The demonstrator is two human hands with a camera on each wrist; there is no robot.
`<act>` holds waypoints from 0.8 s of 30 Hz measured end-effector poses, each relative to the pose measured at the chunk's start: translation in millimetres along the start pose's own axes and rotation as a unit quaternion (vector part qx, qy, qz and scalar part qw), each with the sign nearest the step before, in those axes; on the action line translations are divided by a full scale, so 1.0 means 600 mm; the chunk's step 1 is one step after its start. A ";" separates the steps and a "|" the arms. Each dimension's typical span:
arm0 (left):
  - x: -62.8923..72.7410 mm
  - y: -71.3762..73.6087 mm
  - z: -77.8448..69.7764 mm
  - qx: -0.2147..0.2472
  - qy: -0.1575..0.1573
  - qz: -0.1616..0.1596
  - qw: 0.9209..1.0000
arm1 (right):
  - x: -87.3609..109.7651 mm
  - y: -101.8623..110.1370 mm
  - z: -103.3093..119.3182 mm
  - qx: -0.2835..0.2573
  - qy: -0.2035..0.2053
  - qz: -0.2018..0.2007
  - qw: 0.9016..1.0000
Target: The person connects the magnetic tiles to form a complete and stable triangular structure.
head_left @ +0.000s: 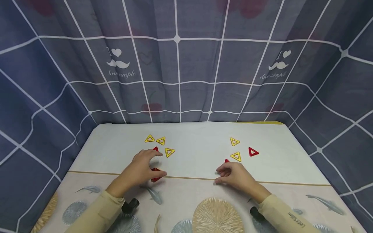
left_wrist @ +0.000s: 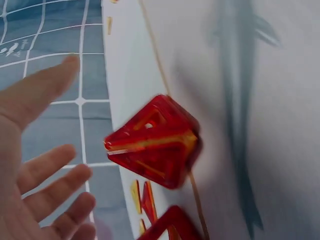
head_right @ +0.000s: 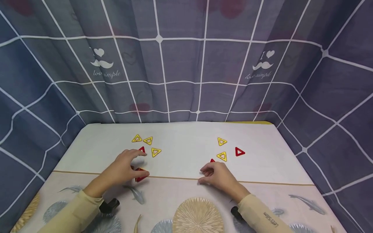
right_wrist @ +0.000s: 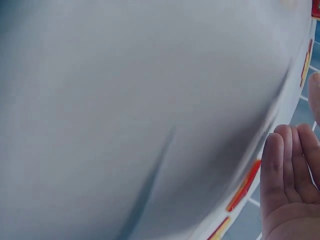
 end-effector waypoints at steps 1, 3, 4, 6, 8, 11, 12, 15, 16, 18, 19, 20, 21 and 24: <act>-0.002 0.002 -0.002 0.017 0.003 -0.008 1.000 | 0.000 0.004 -0.001 -0.001 -0.003 -0.007 1.000; -0.006 0.005 -0.004 0.055 0.010 -0.026 0.998 | 0.001 0.011 -0.002 -0.005 -0.009 -0.024 1.000; -0.007 0.006 -0.007 0.078 0.010 -0.037 0.996 | 0.001 0.015 -0.004 -0.005 -0.011 -0.034 0.999; -0.008 0.006 -0.013 0.116 0.005 -0.059 0.991 | 0.001 0.021 -0.006 -0.001 -0.018 -0.053 0.998; -0.008 0.004 -0.023 0.149 -0.005 -0.079 0.986 | 0.003 0.027 -0.010 0.014 -0.026 -0.073 0.997; -0.008 -0.005 -0.042 0.177 -0.040 -0.095 0.979 | 0.004 0.035 -0.017 0.045 -0.040 -0.104 0.993; -0.008 -0.010 -0.049 0.186 -0.049 -0.093 0.977 | 0.004 0.037 -0.019 0.056 -0.045 -0.114 0.991; -0.008 -0.027 -0.068 0.215 -0.072 -0.068 0.972 | 0.000 0.042 -0.025 0.074 -0.053 -0.132 0.987; -0.008 -0.033 -0.073 0.225 -0.075 -0.057 0.970 | -0.002 0.043 -0.026 0.076 -0.054 -0.133 0.987; -0.006 -0.045 -0.081 0.245 -0.077 -0.033 0.966 | -0.007 0.043 -0.027 0.078 -0.055 -0.131 0.987; -0.005 -0.052 -0.083 0.251 -0.078 -0.023 0.965 | -0.010 0.043 -0.027 0.080 -0.055 -0.130 0.987; -0.003 -0.058 -0.085 0.256 -0.078 -0.012 0.963 | -0.013 0.043 -0.028 0.082 -0.054 -0.129 0.987; -0.002 -0.064 -0.086 0.261 -0.078 -0.002 0.962 | -0.016 0.042 -0.028 0.083 -0.055 -0.125 0.987; 0.004 -0.079 -0.088 0.267 -0.074 0.027 0.961 | -0.022 0.040 -0.029 0.091 -0.059 -0.117 0.987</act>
Point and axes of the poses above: each hand's wrist, its own x-axis away from the middle knuckle, its own y-axis out of the back of the hand, z = x × y, the point moved 2 cm from there along -x, towards the middle knuckle, and after that the axes turned 10 degrees about -y, right-handed, at the moved point
